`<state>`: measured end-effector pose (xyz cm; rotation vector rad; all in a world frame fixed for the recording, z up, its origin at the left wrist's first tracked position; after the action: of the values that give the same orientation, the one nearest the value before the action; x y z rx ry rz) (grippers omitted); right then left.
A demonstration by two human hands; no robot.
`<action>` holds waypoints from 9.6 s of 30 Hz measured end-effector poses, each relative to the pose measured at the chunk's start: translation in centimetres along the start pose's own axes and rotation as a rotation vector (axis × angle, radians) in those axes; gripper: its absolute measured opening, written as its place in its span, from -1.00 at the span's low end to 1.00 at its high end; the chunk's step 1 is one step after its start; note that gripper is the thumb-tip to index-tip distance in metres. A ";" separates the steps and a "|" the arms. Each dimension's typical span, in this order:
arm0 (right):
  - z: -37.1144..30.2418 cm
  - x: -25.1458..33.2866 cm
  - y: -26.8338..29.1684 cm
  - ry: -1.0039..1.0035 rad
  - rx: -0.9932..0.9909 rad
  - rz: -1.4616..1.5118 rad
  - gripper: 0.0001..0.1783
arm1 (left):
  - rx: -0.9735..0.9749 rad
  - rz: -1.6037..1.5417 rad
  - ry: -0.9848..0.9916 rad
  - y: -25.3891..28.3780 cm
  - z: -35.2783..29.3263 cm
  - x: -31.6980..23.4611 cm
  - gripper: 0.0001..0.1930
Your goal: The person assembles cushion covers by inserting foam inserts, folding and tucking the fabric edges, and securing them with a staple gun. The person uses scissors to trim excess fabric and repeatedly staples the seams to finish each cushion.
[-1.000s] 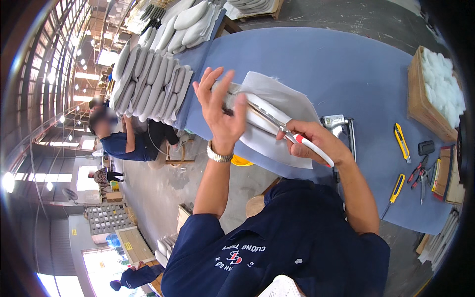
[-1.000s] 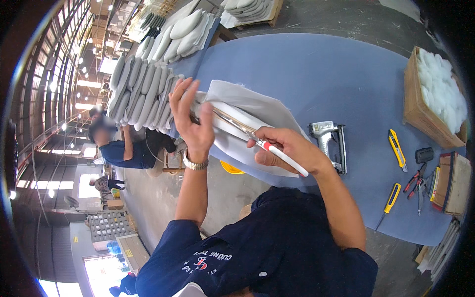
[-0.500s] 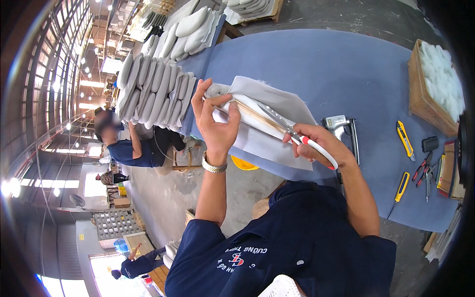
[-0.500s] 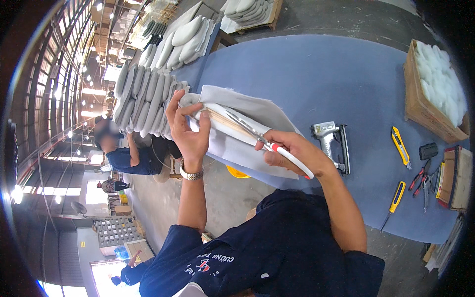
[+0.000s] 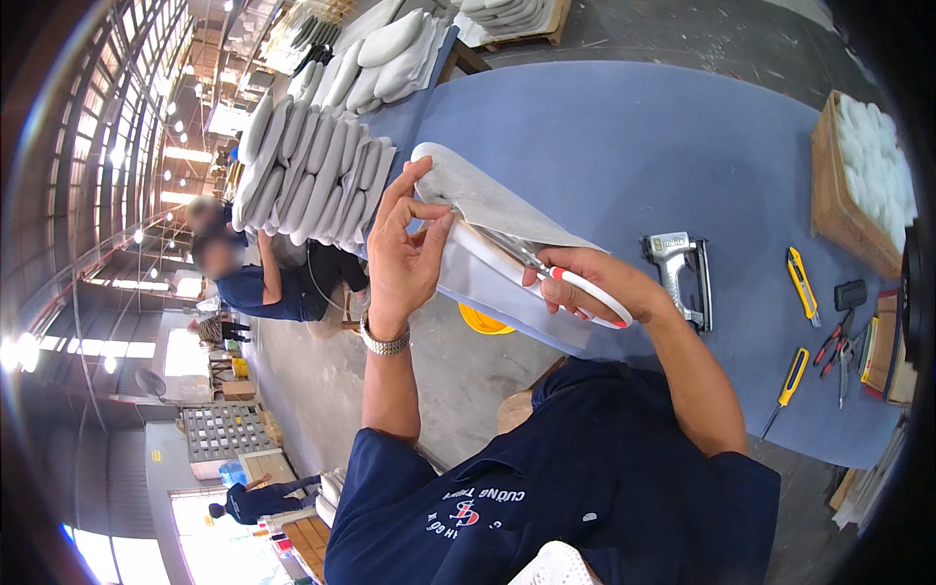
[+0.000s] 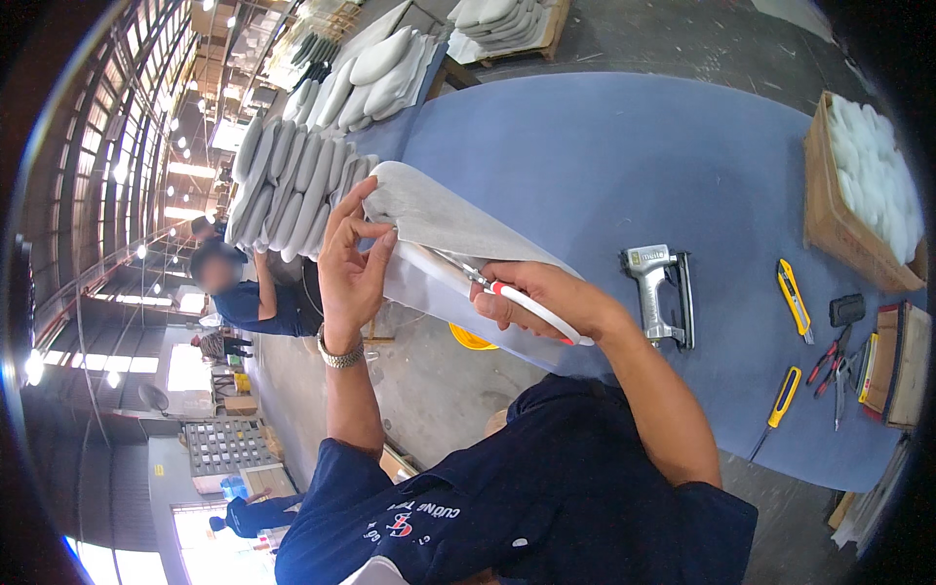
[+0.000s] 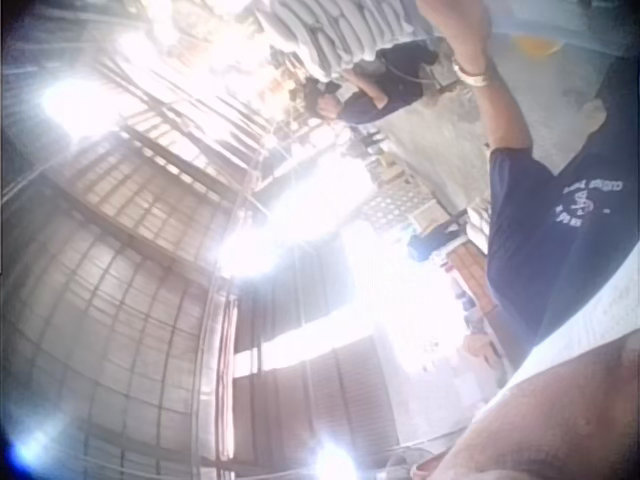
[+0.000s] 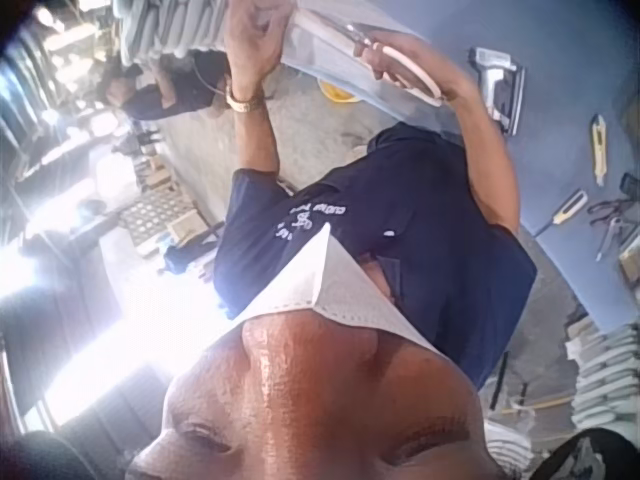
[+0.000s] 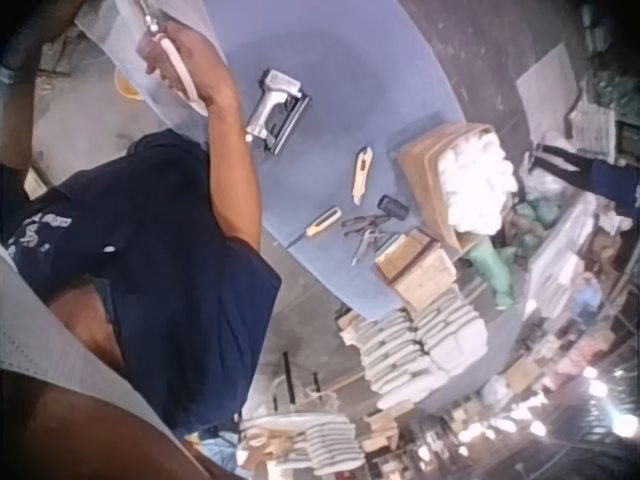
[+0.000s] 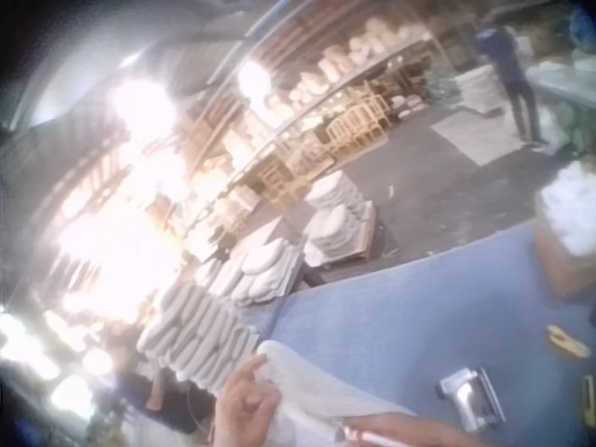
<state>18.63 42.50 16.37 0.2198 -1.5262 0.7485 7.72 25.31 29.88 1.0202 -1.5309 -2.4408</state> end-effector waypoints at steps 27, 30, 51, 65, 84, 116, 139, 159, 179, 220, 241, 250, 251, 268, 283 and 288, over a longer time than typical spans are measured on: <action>-0.5 2.1 4.1 -0.027 0.066 -0.259 -0.25 | -0.029 -0.072 -0.042 -0.8 0.6 -0.8 -0.91; -0.3 2.4 4.1 -0.025 0.057 -0.286 -0.25 | 0.048 -0.137 -0.039 -0.6 0.7 -1.3 -0.88; 1.1 -0.3 -0.9 0.193 -0.355 -0.201 -0.46 | 0.103 -0.226 -0.035 -0.5 1.5 -0.7 -0.90; 0.6 -1.3 -0.6 0.062 -0.213 -0.144 -0.34 | 0.175 -0.476 -0.038 -0.3 1.1 0.3 -0.84; 0.9 -0.1 -0.3 0.200 -0.367 -0.482 -0.61 | 0.198 -0.546 -0.061 -0.3 0.9 0.7 -0.82; -34.8 -9.6 7.1 -0.889 -1.006 -0.914 -0.24 | 0.293 -0.363 -0.255 -2.2 7.6 -1.0 -0.64; -11.8 -4.1 3.6 0.348 -0.881 -0.033 -0.22 | 0.368 -0.992 0.207 -19.2 -4.6 14.0 -0.15; 6.8 -20.9 5.3 -0.014 -1.163 0.487 -0.07 | 0.264 -0.210 0.376 -12.4 -7.4 21.1 -0.31; 5.1 -25.1 9.7 -0.146 -1.776 0.276 -0.28 | 0.638 -0.389 0.312 -11.7 -13.4 21.4 -0.06; 4.8 -27.8 10.3 -0.229 -1.943 -0.062 -0.20 | 0.634 -0.093 0.298 -14.1 -8.1 20.4 -0.14; -3.7 -16.8 0.8 -0.610 -1.018 -0.528 -0.54 | 0.590 0.168 -0.063 -5.9 -6.4 27.8 -0.24; 4.2 -7.9 9.6 -0.705 -0.374 -1.289 -0.09 | 0.519 0.163 -0.161 -15.5 -0.8 15.7 -0.22; 5.3 -8.1 10.6 -0.784 -0.323 -1.176 -0.08 | 0.509 0.168 -0.146 -15.4 -0.4 16.3 -0.21; 4.0 -14.5 7.7 -0.097 -1.292 -1.268 -0.12 | 0.780 0.215 -0.249 -19.2 5.9 16.1 -0.22; -1.1 -21.4 -4.3 0.112 -1.575 0.163 -0.56 | 1.172 -0.433 -0.232 -12.9 11.7 19.2 -0.24; 2.1 -14.1 -8.6 0.343 -1.430 -0.016 -0.56 | 1.197 -0.488 0.028 -14.6 9.8 21.6 -0.28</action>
<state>23.45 30.50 5.94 -0.9114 -1.3849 -0.4167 -10.74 31.37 9.95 1.6687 -3.0944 -1.4627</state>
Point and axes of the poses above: each hand's wrist, its own z-axis towards the middle knuckle, its own y-axis out of the back of the hand, x = y × z, the point moved 4 cm from there along z, towards the middle knuckle, and after that the axes turned 12 degrees about x, right-handed, at the moved point
